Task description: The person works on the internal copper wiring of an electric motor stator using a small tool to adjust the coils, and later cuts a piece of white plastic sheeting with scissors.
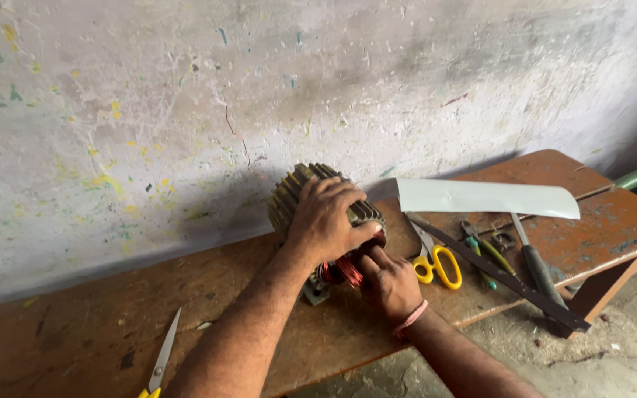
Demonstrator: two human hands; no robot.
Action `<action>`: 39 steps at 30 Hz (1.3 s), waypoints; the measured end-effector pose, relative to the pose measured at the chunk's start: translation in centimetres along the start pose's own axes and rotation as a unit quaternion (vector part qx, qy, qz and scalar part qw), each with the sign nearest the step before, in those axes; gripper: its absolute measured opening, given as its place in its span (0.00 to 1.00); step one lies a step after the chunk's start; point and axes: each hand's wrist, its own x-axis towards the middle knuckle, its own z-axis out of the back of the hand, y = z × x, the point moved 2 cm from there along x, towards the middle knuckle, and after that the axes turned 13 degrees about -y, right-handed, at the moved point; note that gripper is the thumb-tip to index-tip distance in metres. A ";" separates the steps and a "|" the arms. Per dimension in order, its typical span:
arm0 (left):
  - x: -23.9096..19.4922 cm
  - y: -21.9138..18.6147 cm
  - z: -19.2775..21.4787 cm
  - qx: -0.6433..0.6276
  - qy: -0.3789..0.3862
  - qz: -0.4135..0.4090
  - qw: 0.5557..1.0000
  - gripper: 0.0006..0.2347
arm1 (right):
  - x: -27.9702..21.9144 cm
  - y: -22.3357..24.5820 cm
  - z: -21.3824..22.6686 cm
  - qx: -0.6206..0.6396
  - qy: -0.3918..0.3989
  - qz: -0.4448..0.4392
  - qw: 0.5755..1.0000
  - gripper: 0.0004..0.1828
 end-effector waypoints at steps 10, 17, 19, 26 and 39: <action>-0.2 -0.1 0.0 -0.010 0.000 0.011 1.000 0.27 | 1.2 -1.7 0.0 0.032 0.022 0.178 0.983 0.14; -0.2 0.2 -0.1 -0.004 0.003 0.011 1.000 0.28 | -0.2 -2.2 0.2 -0.002 0.063 0.130 0.989 0.15; -0.2 0.2 -0.1 -0.014 0.013 0.006 1.000 0.29 | -0.1 -2.1 -0.3 -0.016 0.090 0.078 0.993 0.14; -0.3 0.0 -0.3 -0.011 -0.002 -0.001 1.000 0.28 | -0.1 0.2 -0.9 0.069 0.006 -0.045 0.997 0.22; 0.3 -0.3 -0.3 -0.012 -0.016 -0.014 1.000 0.25 | -0.7 -0.9 -1.4 -0.017 0.073 -0.013 0.997 0.23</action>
